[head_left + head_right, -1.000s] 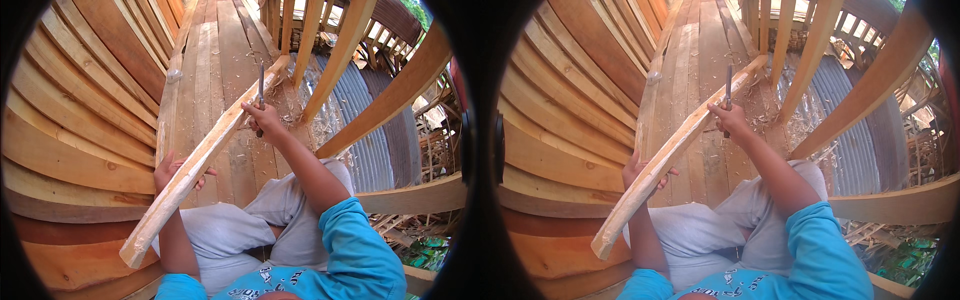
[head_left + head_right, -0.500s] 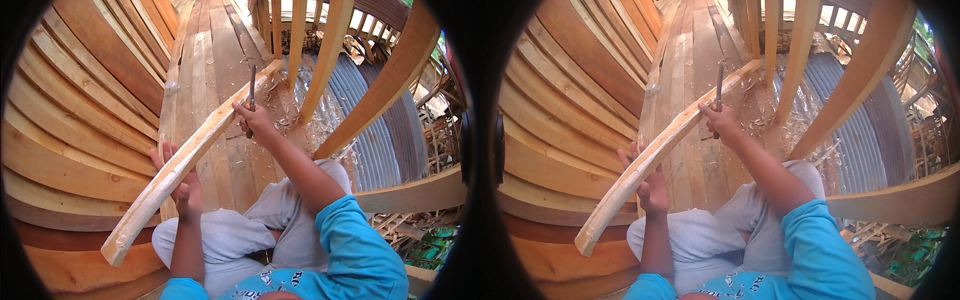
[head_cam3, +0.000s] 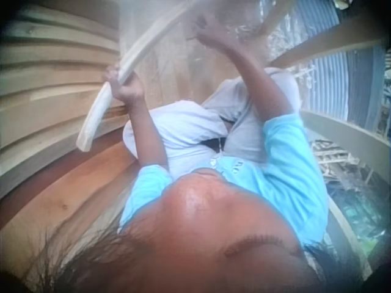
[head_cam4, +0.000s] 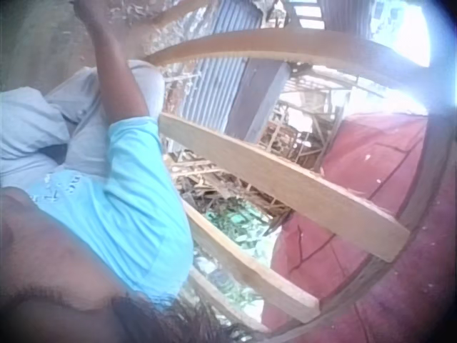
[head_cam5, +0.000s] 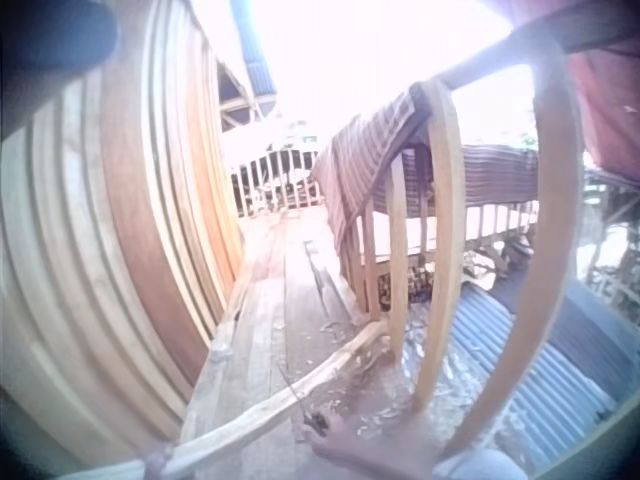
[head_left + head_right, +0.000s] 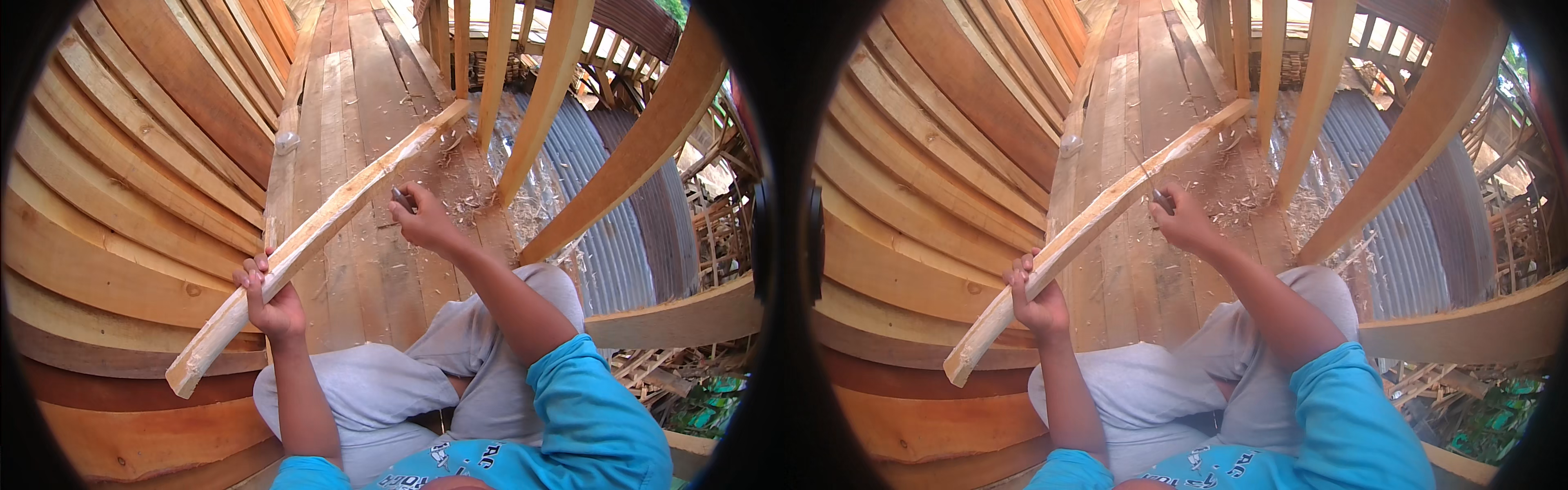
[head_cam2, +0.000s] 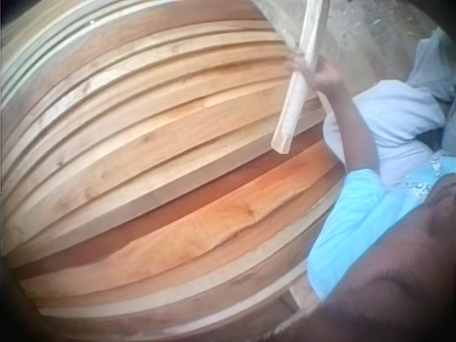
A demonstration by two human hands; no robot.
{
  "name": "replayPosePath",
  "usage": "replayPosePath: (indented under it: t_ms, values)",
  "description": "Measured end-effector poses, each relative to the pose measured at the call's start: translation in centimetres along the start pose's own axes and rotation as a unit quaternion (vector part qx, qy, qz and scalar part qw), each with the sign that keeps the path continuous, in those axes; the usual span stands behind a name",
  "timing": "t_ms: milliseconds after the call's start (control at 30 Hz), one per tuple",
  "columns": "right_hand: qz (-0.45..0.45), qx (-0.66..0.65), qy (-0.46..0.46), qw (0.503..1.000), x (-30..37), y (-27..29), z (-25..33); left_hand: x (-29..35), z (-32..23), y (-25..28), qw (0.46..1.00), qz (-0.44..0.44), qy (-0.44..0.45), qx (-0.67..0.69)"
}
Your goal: The person sits cross-legged on a wooden floor and uses a knife to shave thin strips from a long curved piece of wood. The person holds the wood with the left hand and repeatedly scrapes the surface with the knife in the right hand, producing wood shavings that accumulate on the floor.
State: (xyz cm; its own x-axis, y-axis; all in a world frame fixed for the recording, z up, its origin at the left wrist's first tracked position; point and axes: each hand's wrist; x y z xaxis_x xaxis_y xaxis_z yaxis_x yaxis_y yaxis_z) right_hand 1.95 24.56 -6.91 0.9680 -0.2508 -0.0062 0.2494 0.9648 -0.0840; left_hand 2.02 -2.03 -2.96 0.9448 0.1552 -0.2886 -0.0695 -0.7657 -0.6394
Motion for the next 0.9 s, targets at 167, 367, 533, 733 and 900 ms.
replayPosePath:
  t_ms: [167,367,533,733,900]
  values:
    - [0.096,0.153,0.047,0.982,1.3,-1.7,0.1,0.1,-0.3,-0.4,0.998,0.049,-0.028,-0.025]
    - [0.063,0.270,-0.080,0.958,2.6,-4.7,3.4,0.8,0.3,-0.7,0.983,0.133,-0.104,-0.075]
    - [-0.006,0.316,-0.027,0.948,3.3,-7.0,2.7,1.5,1.2,-1.1,0.996,0.020,-0.082,-0.032]
    - [-0.095,0.414,-0.031,0.905,-1.4,-4.6,-0.1,1.4,1.1,-0.4,0.997,-0.048,-0.058,-0.015]
    - [-0.240,0.342,-0.168,0.893,-7.1,9.0,-5.3,2.7,0.3,-2.6,0.980,0.127,-0.129,-0.083]
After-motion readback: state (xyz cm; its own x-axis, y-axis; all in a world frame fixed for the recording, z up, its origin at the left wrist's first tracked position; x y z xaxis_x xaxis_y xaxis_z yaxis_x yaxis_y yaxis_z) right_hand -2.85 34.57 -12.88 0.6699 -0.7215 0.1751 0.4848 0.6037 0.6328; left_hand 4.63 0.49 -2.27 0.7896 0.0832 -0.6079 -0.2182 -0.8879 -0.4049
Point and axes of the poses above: each hand's wrist, its own x-axis away from the middle knuckle, its own y-axis out of the back of the hand, z = x × y, and after that the axes turned 11 degrees about -x, right-handed
